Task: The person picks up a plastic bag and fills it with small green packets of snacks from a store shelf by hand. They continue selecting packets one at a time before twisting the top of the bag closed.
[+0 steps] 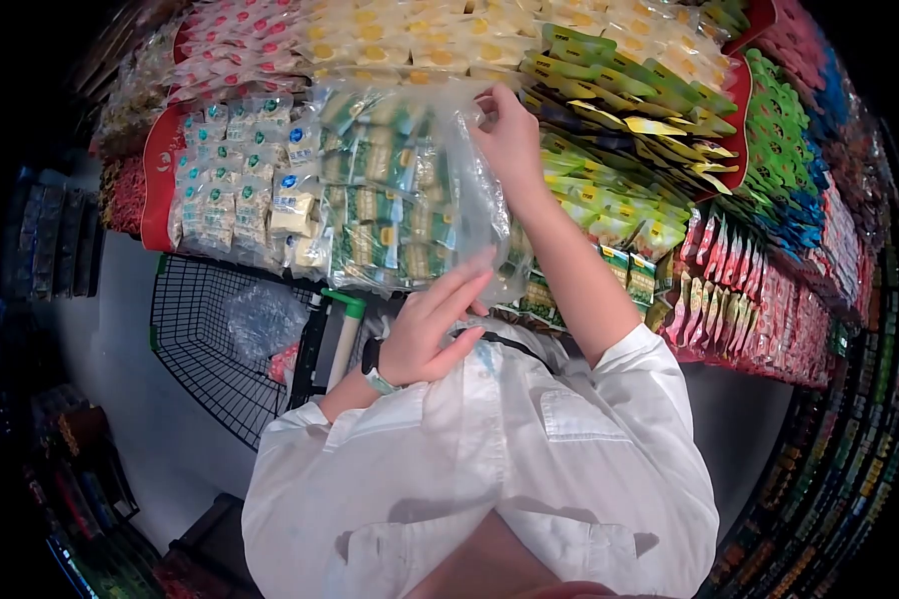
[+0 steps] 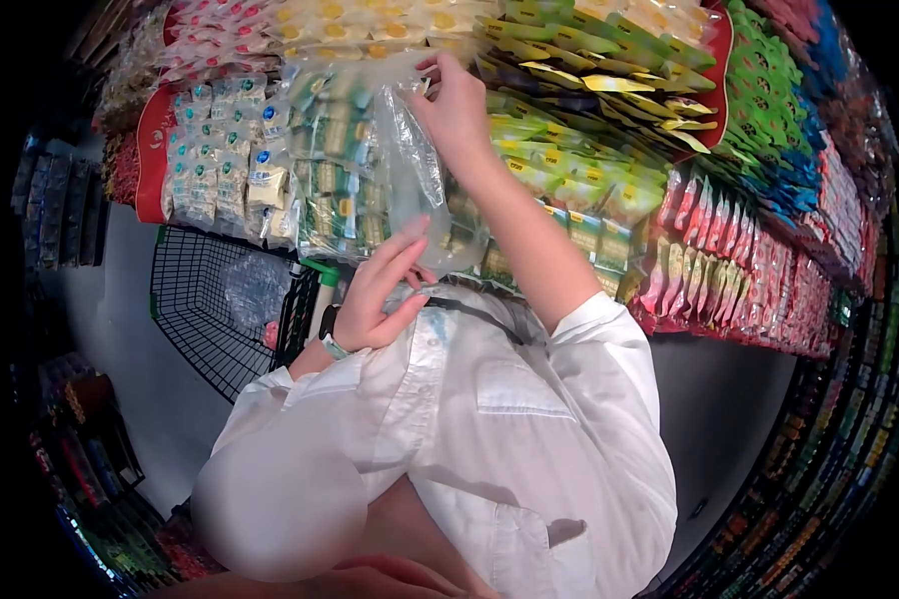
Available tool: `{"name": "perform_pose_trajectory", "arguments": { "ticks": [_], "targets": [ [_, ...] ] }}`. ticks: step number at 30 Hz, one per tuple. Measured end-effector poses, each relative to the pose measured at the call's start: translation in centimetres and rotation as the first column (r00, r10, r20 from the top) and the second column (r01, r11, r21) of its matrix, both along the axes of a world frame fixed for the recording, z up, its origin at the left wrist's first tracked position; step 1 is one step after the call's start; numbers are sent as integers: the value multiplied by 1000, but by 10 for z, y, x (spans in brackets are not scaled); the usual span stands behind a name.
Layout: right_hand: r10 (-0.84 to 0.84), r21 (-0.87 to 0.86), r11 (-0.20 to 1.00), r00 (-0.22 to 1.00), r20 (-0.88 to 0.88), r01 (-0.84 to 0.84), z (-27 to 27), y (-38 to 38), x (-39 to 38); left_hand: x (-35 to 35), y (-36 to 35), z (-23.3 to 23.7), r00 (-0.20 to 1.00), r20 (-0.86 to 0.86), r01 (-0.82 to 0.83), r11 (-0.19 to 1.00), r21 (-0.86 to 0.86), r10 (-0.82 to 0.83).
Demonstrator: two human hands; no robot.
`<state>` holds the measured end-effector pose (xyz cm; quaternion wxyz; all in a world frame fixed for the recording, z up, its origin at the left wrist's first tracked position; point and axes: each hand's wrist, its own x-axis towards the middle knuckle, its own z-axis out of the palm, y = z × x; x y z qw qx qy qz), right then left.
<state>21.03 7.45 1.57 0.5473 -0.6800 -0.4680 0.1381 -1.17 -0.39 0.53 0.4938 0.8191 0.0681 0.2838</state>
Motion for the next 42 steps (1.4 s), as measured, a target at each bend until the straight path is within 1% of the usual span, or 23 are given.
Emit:
{"name": "perform_pose_trajectory", "arguments": {
  "ticks": [2,5,8,11,17,20,23,26,29,32,35,38,39,42],
  "targets": [
    [-5,49,999,996,-86,9,-5,1,-2,0,0,0,1000,-1,-5,1000,-6,5],
    [-49,55,997,989,-137,57,-9,-2,-3,0,1,0,1000,-9,-18,1000,-15,18],
    [-32,73,997,999,-19,34,-13,-4,0,0,0,-1,1000,-10,-18,1000,-19,18],
    [8,115,993,999,39,-12,-13,-2,0,0,0,-2,1000,-15,-13,1000,-12,13],
    [-3,118,993,988,157,-16,-13,7,-4,1,1,-3,1000,-27,5,1000,-20,-5],
    [44,110,991,974,223,-70,-19,7,-1,-1,1,-3,999,-34,4,999,-35,-5],
    [146,53,987,982,116,-153,-1,-8,-6,-2,2,-4,999,-36,3,999,-36,-4],
    [146,10,989,971,187,-151,-3,-7,-4,-3,2,-5,999,-37,7,999,-31,-8],
    [107,124,984,985,136,-124,-12,3,-9,-2,2,-5,999,-36,10,999,-38,-12],
    [57,180,977,958,280,-111,-14,4,-9,-2,2,-5,999,-33,0,999,-46,-2],
    [-21,276,958,941,339,-78,-15,-2,-4,0,2,-8,999,-36,-2,999,-50,0],
    [26,209,974,968,251,-81,-5,-28,9,-2,1,-10,1000,-29,-6,998,-68,4],
    [43,213,973,972,232,-94,-10,-36,19,-3,0,-12,1000,-19,-14,997,-77,12],
    [57,65,995,984,168,-69,-7,-80,40,-7,0,-12,998,17,-60,996,-70,62]
  ]
}}
